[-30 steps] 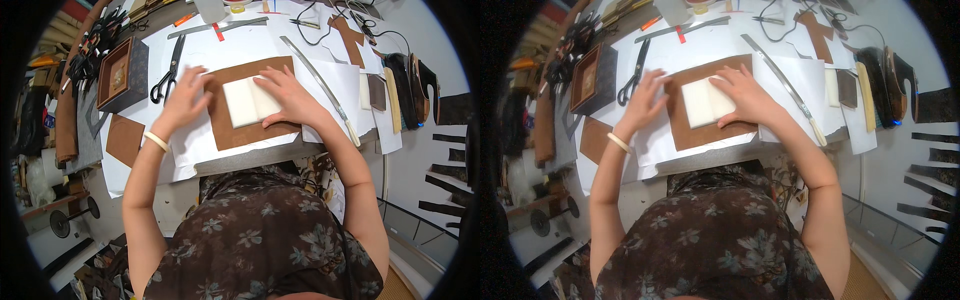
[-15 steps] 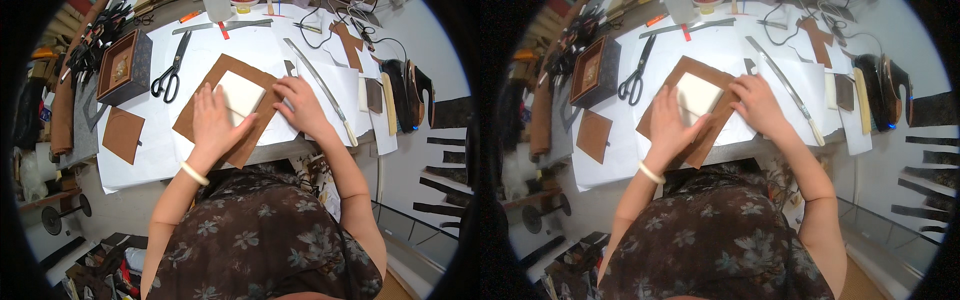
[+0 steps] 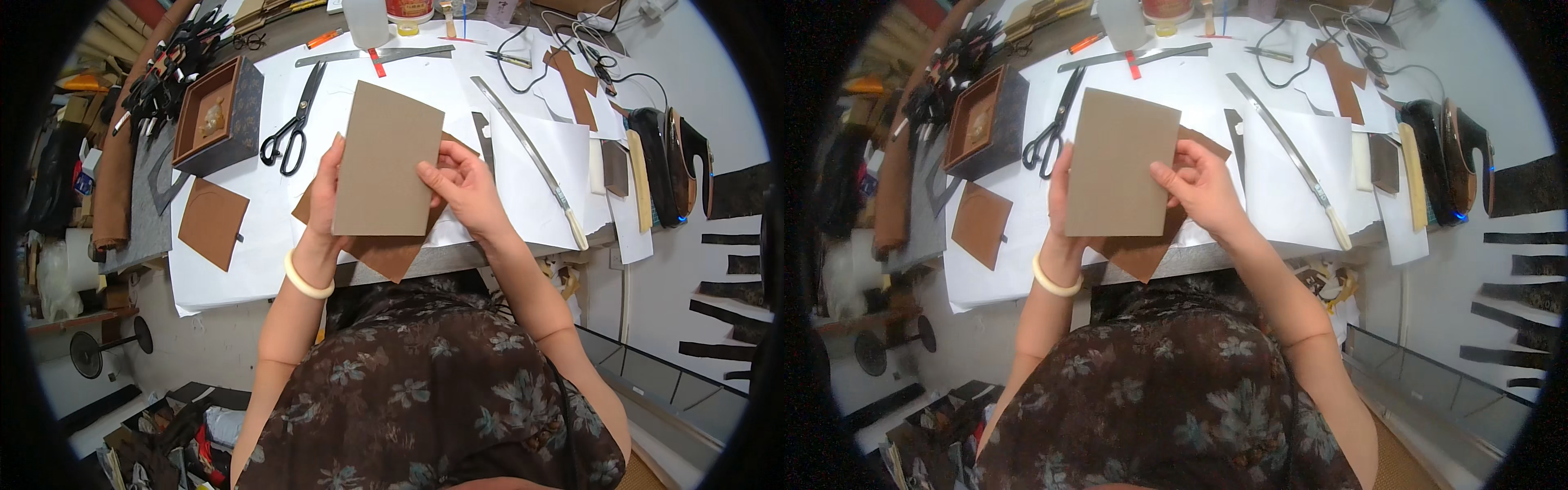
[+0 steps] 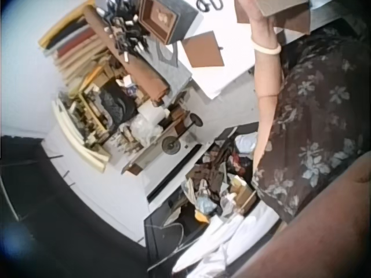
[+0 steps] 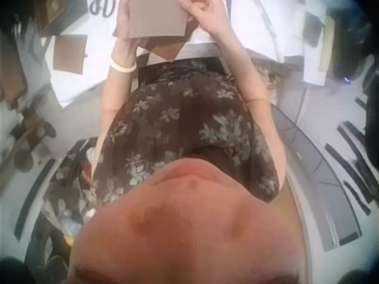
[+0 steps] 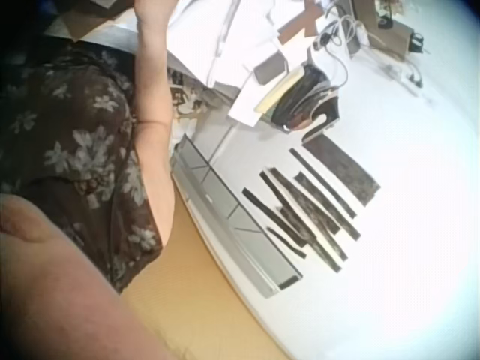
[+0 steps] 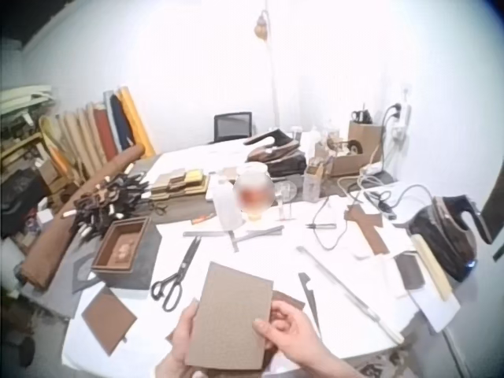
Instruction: The person uses a metal ruler and a craft knife to trim a piece of brown cardboard on a white work surface. They then use an iron to press a piece of brown fabric, place the cardboard on the fabric to check alignment, and cut the fabric with scissors. The person folds the fabric around the cardboard to form a cover.
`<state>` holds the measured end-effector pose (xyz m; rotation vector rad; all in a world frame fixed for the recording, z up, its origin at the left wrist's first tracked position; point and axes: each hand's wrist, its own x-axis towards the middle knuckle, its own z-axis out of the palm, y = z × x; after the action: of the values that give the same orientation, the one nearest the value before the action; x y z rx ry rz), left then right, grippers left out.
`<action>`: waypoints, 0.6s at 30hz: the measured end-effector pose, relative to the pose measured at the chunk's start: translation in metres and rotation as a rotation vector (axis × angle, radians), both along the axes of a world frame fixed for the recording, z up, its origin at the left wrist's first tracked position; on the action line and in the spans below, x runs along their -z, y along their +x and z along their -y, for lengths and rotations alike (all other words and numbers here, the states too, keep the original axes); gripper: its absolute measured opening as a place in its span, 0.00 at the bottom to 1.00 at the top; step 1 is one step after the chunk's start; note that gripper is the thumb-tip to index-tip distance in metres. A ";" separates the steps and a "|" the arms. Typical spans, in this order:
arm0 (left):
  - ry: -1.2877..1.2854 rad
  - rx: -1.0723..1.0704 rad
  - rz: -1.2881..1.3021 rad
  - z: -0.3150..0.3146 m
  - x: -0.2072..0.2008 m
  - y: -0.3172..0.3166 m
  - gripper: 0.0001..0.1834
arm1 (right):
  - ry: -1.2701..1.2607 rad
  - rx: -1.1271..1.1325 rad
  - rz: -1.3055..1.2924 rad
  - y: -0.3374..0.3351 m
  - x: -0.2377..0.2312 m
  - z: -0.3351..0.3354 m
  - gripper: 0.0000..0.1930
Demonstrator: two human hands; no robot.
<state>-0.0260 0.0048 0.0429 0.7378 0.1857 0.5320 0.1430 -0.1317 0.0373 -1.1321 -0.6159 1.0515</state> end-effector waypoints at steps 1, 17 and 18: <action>0.144 -0.003 -0.138 -0.006 0.002 -0.001 0.32 | -0.025 0.011 -0.005 0.005 0.002 0.002 0.24; 1.910 -0.121 -1.136 -0.049 0.068 0.050 0.40 | -0.005 0.622 -0.080 0.067 0.017 0.054 0.16; 1.881 -0.172 -1.197 -0.035 0.066 0.052 0.40 | -0.007 0.607 -0.062 0.070 0.015 0.050 0.16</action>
<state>0.0262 0.0399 -0.0232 2.8712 0.9082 0.2129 0.2127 -0.1813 0.0219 -1.1836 -0.1902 0.5614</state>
